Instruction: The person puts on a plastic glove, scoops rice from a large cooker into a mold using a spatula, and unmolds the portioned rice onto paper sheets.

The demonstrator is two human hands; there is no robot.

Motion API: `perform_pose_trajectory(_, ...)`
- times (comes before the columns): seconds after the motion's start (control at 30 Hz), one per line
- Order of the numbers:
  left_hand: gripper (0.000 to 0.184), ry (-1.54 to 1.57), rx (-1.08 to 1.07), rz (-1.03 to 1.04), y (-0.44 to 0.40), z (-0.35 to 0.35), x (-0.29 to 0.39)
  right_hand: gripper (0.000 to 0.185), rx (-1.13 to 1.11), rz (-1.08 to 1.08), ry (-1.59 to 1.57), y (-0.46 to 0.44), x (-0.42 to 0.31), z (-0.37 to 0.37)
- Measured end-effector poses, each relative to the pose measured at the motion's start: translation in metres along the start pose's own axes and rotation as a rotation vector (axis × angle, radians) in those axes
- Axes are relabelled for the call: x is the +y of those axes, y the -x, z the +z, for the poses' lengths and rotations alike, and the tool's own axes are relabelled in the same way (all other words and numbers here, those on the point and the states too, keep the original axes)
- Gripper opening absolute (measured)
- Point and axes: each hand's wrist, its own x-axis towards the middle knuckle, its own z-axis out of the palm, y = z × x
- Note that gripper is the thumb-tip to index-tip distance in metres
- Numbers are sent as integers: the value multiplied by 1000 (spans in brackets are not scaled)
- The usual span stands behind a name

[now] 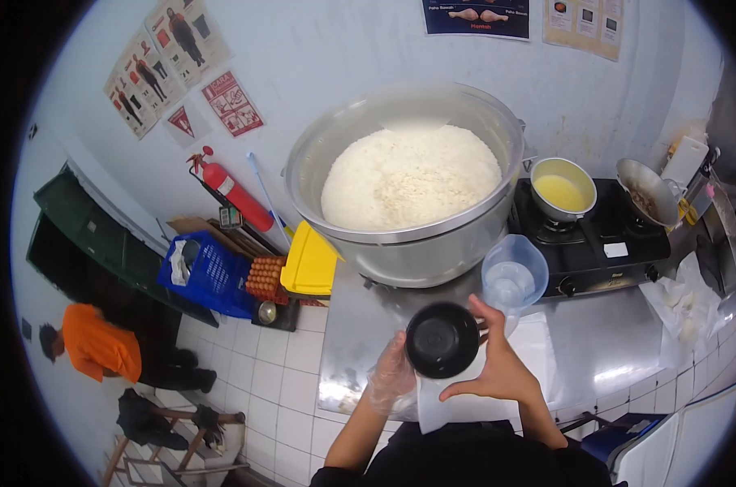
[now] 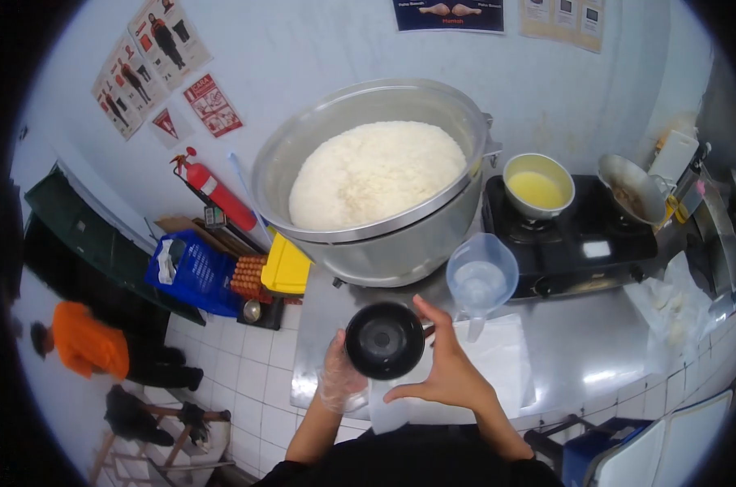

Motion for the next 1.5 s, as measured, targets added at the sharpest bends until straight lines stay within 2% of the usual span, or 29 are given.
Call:
perform_pose_trajectory(0.03,57,-18,6,26,2,-2,5,120,2,50,-10,-1,-3,14)
perform_pose_trajectory(0.13,67,-81,-26,67,1,-3,19,118,114,147,-304,-4,4,61)
perform_pose_trajectory(0.17,79,-168,-23,148,-5,3,18,114,203,28,-220,-10,6,70)
perform_pose_trajectory(0.2,92,-256,-13,229,-12,8,17,112,223,33,-169,-15,3,69)
perform_pose_trajectory(0.27,102,-394,-83,383,-26,15,21,108,255,46,-70,-24,-10,58)
perform_pose_trajectory(0.3,106,-438,-117,453,-30,18,23,96,253,64,-60,-24,-12,54)
perform_pose_trajectory(0.37,100,-207,-18,520,-36,27,32,82,144,259,19,-23,-33,37)
perform_pose_trajectory(0.4,92,-476,10,687,-40,30,48,76,87,356,58,-23,-42,28)
perform_pose_trajectory(0.43,85,-733,82,862,-44,32,63,66,88,318,103,-23,-45,22)
perform_pose_trajectory(0.5,73,-989,39,965,-65,48,128,47,85,247,188,-25,-45,10)
perform_pose_trajectory(0.57,70,-192,-123,593,-107,87,187,35,142,245,205,-19,-33,-11)
perform_pose_trajectory(0.6,70,-294,-184,523,-128,87,215,31,166,243,213,-14,-25,-22)
perform_pose_trajectory(0.63,67,-257,-276,386,-156,74,243,23,249,240,210,-11,-15,-30)
perform_pose_trajectory(0.7,60,-313,-183,256,-195,68,271,20,326,325,198,1,7,-51)
perform_pose_trajectory(0.8,57,-787,152,90,-251,36,288,15,380,408,193,-2,14,-70)
perform_pose_trajectory(0.87,53,-1464,206,220,-267,22,278,13,342,439,176,-1,24,-82)
perform_pose_trajectory(0.9,55,-1934,113,239,-271,26,278,12,346,434,110,-3,29,-85)
perform_pose_trajectory(1.0,50,-2562,-97,112,-282,16,250,15,339,390,96,-11,40,-93)
perform_pose_trajectory(1.1,54,-2750,-24,-110,-280,41,225,14,312,400,85,-19,45,-100)
perform_pose_trajectory(1.2,59,-2671,36,-185,-291,35,225,12,337,425,18,-20,50,-107)
perform_pose_trajectory(1.3,75,-2564,-1,-251,-286,36,227,12,313,388,8,-14,59,-119)
perform_pose_trajectory(1.4,77,-2580,-124,-316,-286,33,222,11,405,419,-120,-15,56,-121)
perform_pose_trajectory(1.5,78,-2506,-264,-205,-279,31,211,12,411,372,-77,-13,60,-126)
